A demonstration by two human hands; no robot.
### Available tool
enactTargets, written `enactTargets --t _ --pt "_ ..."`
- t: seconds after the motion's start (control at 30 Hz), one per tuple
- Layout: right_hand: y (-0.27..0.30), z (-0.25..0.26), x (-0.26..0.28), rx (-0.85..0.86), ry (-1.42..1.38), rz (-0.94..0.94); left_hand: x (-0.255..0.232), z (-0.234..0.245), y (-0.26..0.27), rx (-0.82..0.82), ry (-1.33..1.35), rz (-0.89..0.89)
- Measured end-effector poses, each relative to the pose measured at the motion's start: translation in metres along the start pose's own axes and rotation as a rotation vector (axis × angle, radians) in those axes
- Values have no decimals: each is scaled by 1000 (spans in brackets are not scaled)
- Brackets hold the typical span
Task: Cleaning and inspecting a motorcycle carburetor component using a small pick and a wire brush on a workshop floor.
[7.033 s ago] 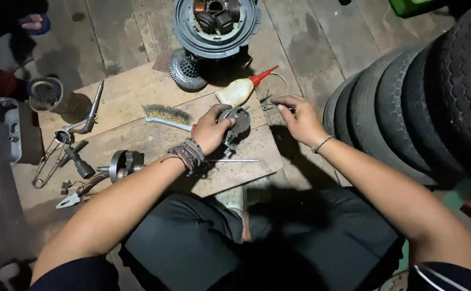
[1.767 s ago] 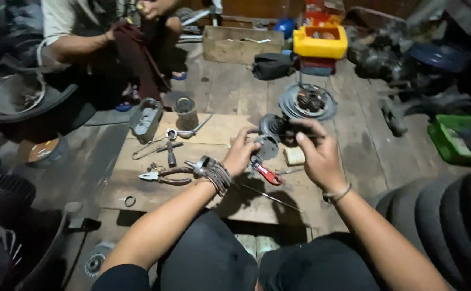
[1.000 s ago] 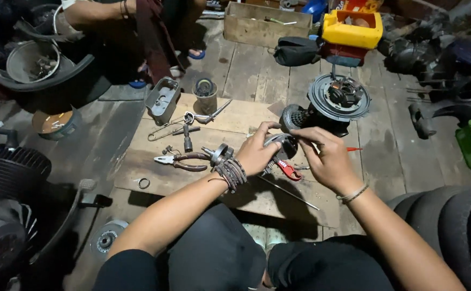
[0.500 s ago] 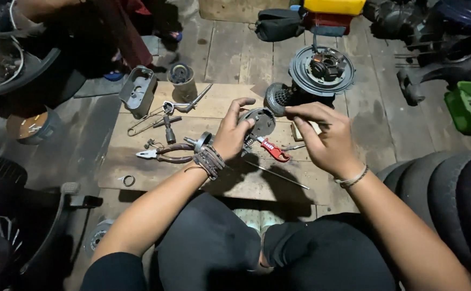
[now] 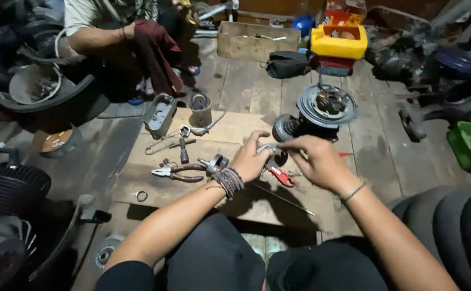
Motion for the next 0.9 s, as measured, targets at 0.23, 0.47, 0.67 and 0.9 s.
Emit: enactTargets --t 0.23,0.47,0.67,0.9 --pt "10 28 3 -160 -50 -119 -10 0 -6 -35 -23 -33" --pt "26 46 -4 -551 -78 -50 -10 -12 -37 -69 224 -244" --pt "35 38 -23 -502 -50 -88 26 -25 -52 -35 418 -203" --pt "45 32 -40 -421 -71 -178 38 -50 -65 108 422 -140"
Point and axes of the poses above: each hand's wrist, its own y-axis away from the middle knuckle, its own z-axis out of the back of the hand, x = y × z, the point moved 2 cm from there along -y, towards the middle knuckle, and after that the axes turned 7 degrees about z, right-handed, at the moved point
